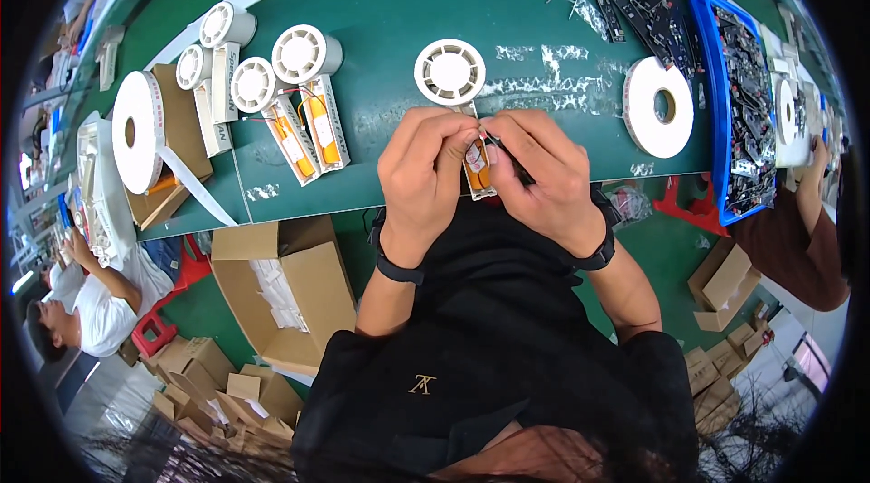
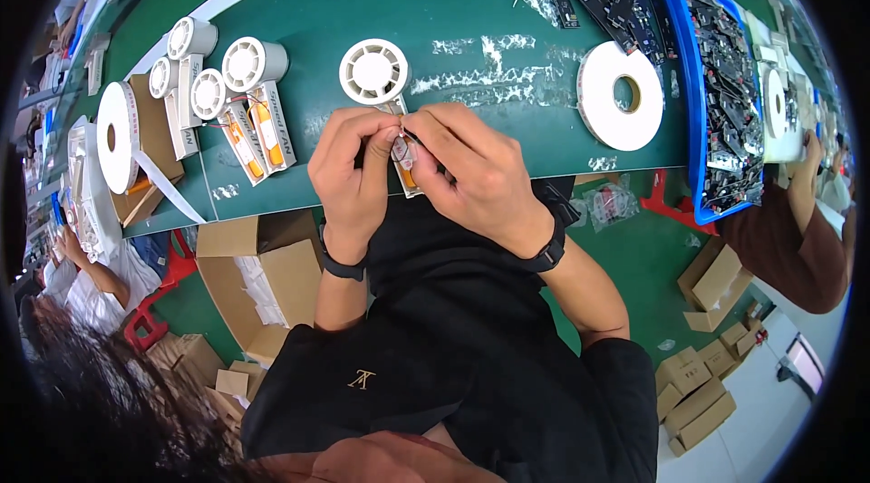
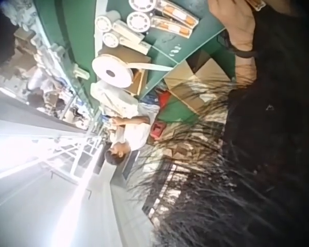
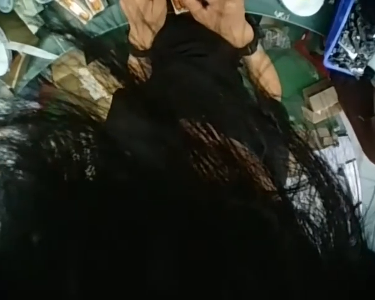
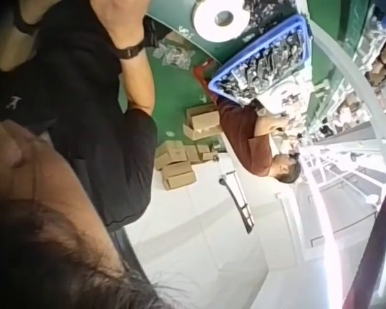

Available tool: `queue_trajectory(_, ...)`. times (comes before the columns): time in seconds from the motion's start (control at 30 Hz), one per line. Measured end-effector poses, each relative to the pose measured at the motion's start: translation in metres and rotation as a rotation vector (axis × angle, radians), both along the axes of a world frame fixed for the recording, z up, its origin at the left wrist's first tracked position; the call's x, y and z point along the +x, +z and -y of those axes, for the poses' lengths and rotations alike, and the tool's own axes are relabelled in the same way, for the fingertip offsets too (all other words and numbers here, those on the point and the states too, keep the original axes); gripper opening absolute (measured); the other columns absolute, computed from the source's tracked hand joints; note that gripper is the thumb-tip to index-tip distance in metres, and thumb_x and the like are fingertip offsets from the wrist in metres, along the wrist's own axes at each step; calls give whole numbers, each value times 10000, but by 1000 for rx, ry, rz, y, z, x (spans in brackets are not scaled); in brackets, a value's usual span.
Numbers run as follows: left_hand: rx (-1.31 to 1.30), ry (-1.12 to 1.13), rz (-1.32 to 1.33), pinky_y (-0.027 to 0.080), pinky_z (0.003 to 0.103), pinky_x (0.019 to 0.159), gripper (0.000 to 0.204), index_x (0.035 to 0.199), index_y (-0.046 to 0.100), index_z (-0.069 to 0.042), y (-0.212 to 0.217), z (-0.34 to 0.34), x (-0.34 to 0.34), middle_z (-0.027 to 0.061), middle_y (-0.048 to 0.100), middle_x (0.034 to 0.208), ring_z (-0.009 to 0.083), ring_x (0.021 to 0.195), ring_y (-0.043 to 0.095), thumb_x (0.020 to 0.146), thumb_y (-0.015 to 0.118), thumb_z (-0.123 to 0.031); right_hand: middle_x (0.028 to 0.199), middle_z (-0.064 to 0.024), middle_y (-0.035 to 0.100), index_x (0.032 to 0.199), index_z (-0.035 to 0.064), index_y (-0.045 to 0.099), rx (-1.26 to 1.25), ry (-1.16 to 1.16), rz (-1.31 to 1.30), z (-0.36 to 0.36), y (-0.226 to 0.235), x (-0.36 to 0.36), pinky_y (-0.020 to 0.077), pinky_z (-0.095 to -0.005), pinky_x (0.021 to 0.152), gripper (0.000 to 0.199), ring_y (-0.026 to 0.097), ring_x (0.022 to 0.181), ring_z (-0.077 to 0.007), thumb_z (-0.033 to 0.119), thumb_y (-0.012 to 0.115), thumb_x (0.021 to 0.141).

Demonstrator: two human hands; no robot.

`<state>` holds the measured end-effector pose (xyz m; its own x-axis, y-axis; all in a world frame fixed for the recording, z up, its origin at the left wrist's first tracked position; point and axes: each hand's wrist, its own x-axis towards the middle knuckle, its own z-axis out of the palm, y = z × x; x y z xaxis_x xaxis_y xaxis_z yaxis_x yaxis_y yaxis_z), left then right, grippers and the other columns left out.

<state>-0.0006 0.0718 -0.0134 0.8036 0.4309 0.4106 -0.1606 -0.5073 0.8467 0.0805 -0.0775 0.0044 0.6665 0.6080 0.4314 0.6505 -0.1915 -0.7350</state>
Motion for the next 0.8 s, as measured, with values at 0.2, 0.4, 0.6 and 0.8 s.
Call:
queue_trajectory(0.2,41,14,-25,569,335,777,97,1038,741,24,-1,-10,-6,144,736,985,269,860,713,942,755,36,1064,-110,722,1126,13,748,47,7,-36,-1,-2,8,597,-350,678,281,725,828,-253,-46,752,851)
queue_trajectory(0.4,0,47,-53,556,322,786,73,1036,750,32,-8,-4,-8,141,742,1005,237,879,706,965,744,16,1030,-74,702,1122,45,725,133,4,54,-3,-8,2,591,-347,663,244,712,796,-245,22,748,880)
queue_trajectory(0.6,0,69,-59,551,318,795,80,1051,759,32,-13,-4,-7,136,744,1023,221,888,695,981,725,14,1035,-60,694,1142,62,709,66,-21,79,1,-11,-4,591,-353,669,242,716,794,-238,58,730,901)
queue_trajectory(0.8,52,56,-45,546,314,785,85,1053,763,28,-11,-8,-6,134,737,1032,216,876,685,977,723,21,1055,-72,697,1191,33,705,140,1,32,0,-9,-1,602,-334,704,291,725,830,-215,25,722,900)
